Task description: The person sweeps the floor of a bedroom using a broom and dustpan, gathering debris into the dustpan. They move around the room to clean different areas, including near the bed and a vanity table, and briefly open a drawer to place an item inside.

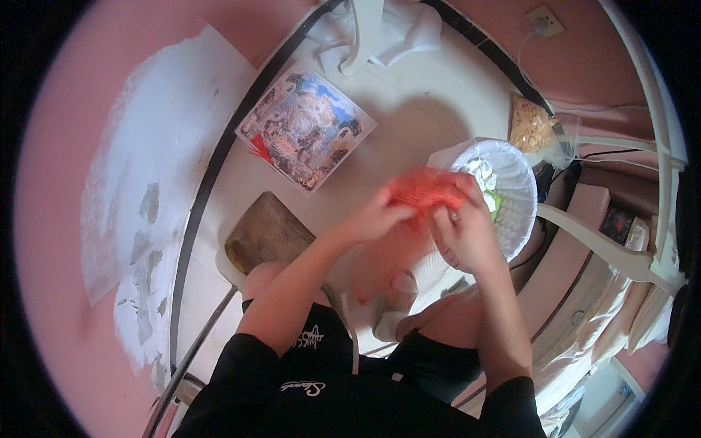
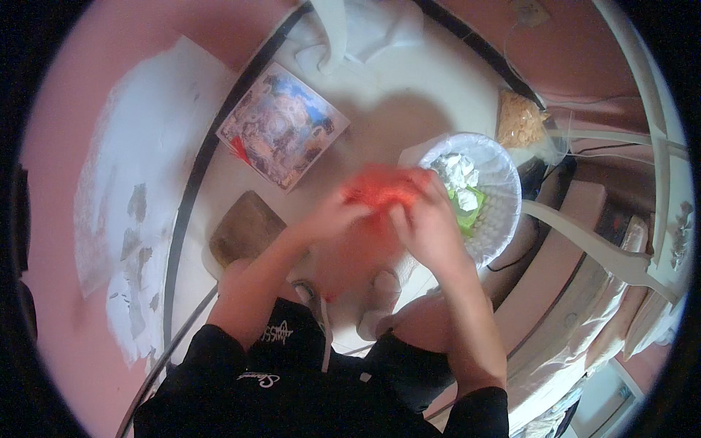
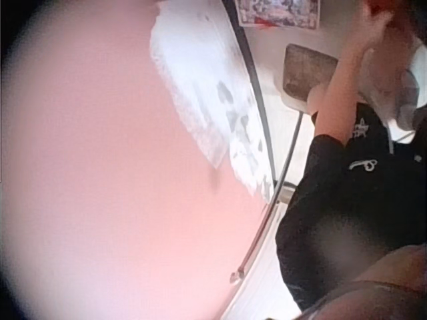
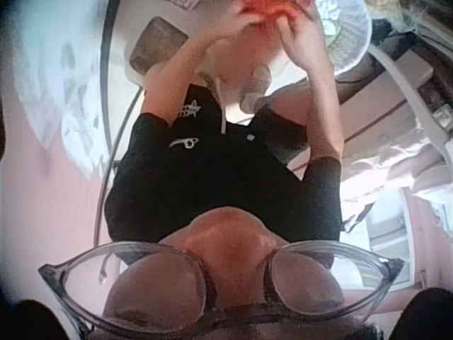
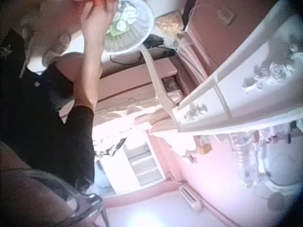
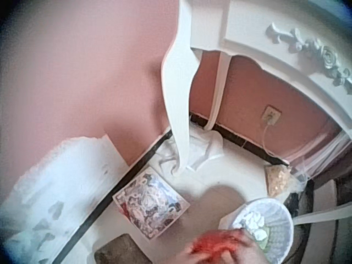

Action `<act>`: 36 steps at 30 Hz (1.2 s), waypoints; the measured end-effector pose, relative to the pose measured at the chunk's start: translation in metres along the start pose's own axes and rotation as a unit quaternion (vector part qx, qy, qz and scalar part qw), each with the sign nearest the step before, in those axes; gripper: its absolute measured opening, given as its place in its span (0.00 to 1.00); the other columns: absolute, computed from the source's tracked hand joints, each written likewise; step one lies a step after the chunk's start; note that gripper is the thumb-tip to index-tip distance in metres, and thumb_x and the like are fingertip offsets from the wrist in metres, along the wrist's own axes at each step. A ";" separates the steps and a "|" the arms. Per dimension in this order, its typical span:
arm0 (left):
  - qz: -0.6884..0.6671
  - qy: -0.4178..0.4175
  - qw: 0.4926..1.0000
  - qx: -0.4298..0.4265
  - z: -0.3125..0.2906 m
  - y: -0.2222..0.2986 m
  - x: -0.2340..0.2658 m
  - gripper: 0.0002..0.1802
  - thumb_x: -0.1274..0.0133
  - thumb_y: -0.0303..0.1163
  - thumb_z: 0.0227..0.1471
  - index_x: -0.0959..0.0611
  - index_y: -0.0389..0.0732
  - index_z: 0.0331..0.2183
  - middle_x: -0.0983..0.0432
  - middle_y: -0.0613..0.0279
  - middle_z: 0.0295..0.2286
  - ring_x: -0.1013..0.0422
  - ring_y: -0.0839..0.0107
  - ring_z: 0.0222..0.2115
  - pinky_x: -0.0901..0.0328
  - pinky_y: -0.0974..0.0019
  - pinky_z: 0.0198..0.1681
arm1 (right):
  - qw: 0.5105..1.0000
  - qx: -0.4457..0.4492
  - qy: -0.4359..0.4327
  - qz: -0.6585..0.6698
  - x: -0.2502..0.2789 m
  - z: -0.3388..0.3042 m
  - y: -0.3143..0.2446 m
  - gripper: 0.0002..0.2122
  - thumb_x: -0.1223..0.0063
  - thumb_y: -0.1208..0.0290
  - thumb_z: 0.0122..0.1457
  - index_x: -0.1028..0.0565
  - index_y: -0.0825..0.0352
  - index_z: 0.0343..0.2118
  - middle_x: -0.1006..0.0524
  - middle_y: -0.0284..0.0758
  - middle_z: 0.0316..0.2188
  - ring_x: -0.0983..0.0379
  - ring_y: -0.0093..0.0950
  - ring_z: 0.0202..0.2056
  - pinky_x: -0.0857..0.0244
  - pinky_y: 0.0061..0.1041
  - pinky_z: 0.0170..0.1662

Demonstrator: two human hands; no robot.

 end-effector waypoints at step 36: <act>0.133 0.167 0.962 -0.168 0.044 0.368 -0.155 0.34 0.59 0.58 0.58 0.23 0.31 0.38 0.23 0.57 0.29 0.23 0.70 0.30 0.29 0.67 0.25 | 0.905 -0.045 0.378 0.191 0.192 -0.073 -0.072 0.13 0.52 0.75 0.59 0.30 0.70 0.48 0.24 0.41 0.42 0.27 0.33 0.47 0.35 0.30 0.51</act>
Point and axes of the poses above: each hand's wrist, its own z-axis towards the middle knuckle, its own x-axis out of the back of the hand, y = z × x, the point moved 1 cm from there along z, towards the middle knuckle
